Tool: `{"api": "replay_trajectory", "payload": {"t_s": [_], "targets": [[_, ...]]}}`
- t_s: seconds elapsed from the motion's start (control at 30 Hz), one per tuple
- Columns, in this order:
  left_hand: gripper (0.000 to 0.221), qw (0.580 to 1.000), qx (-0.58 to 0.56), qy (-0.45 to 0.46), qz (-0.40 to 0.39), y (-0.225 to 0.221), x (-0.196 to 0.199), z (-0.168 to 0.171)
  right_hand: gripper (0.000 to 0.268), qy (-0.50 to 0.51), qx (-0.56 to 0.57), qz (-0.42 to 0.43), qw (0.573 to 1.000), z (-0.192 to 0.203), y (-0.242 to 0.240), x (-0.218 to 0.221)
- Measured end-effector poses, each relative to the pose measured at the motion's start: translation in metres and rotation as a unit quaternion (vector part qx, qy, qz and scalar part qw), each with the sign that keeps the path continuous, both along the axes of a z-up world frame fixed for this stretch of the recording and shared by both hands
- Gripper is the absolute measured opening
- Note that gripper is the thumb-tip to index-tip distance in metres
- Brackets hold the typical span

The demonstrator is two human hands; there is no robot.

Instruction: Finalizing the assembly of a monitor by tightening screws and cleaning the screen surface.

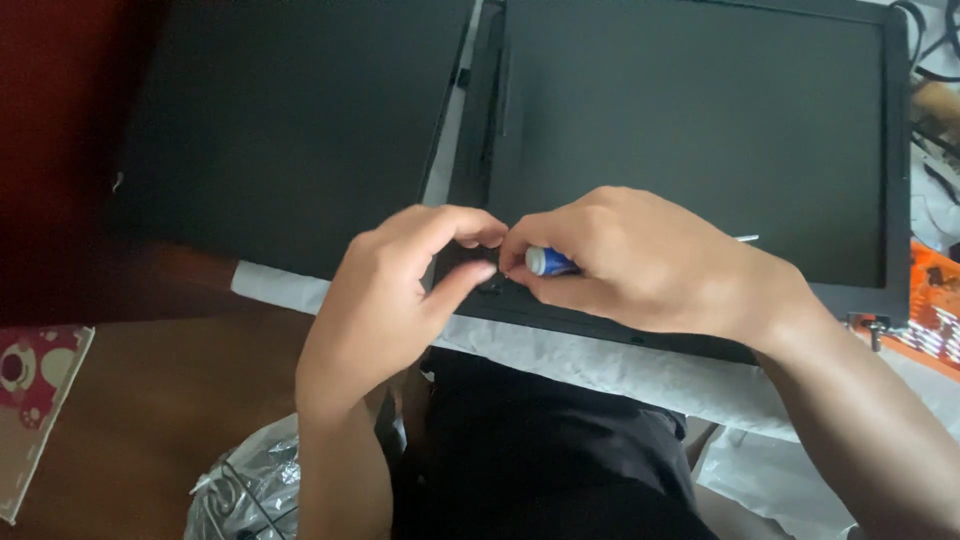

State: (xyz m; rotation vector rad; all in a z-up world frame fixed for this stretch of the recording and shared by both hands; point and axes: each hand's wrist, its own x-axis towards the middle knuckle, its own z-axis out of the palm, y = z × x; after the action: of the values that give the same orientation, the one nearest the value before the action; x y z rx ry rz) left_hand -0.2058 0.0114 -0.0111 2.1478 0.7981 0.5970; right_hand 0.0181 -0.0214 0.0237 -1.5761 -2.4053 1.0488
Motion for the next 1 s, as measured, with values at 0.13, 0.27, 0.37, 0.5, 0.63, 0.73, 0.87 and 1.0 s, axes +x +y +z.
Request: {"api": "replay_trajectory", "payload": {"t_s": [0.13, 0.27, 0.37, 0.5, 0.63, 0.73, 0.87, 1.0], "targets": [[0.043, 0.999, -0.032, -0.011, -0.012, 0.0, -0.008, -0.006, 0.01, -0.003, 0.005, 0.017, 1.0, -0.007, -0.003, -0.002], [0.036, 0.998, -0.067, -0.004, -0.01, 0.002, -0.006, -0.005, 0.017, 0.002, 0.031, 0.037, 0.999, -0.01, -0.004, -0.004], [0.033, 0.996, -0.089, -0.004, -0.009, 0.003, -0.005, -0.005, 0.017, 0.005, 0.041, 0.042, 0.998, -0.011, -0.005, -0.006], [0.031, 0.994, -0.105, -0.006, -0.023, 0.007, -0.005, -0.006, 0.016, 0.007, 0.046, 0.045, 0.998, -0.016, -0.005, -0.008], [0.042, 0.992, -0.111, -0.003, -0.052, 0.011, -0.01, -0.01, 0.01, -0.019, 0.032, 0.043, 0.998, -0.017, -0.005, -0.011], [0.043, 0.993, -0.109, 0.012, -0.044, 0.01, -0.009, -0.009, 0.006, -0.045, 0.017, 0.033, 0.998, -0.017, -0.007, -0.012], [0.039, 0.993, -0.114, 0.014, -0.031, 0.01, -0.01, -0.008, 0.009, -0.026, 0.084, 0.048, 0.995, -0.021, -0.012, -0.013], [0.038, 0.993, -0.117, 0.028, -0.019, 0.01, -0.01, -0.009, 0.012, -0.011, 0.124, 0.054, 0.991, -0.023, -0.016, -0.014]]}}
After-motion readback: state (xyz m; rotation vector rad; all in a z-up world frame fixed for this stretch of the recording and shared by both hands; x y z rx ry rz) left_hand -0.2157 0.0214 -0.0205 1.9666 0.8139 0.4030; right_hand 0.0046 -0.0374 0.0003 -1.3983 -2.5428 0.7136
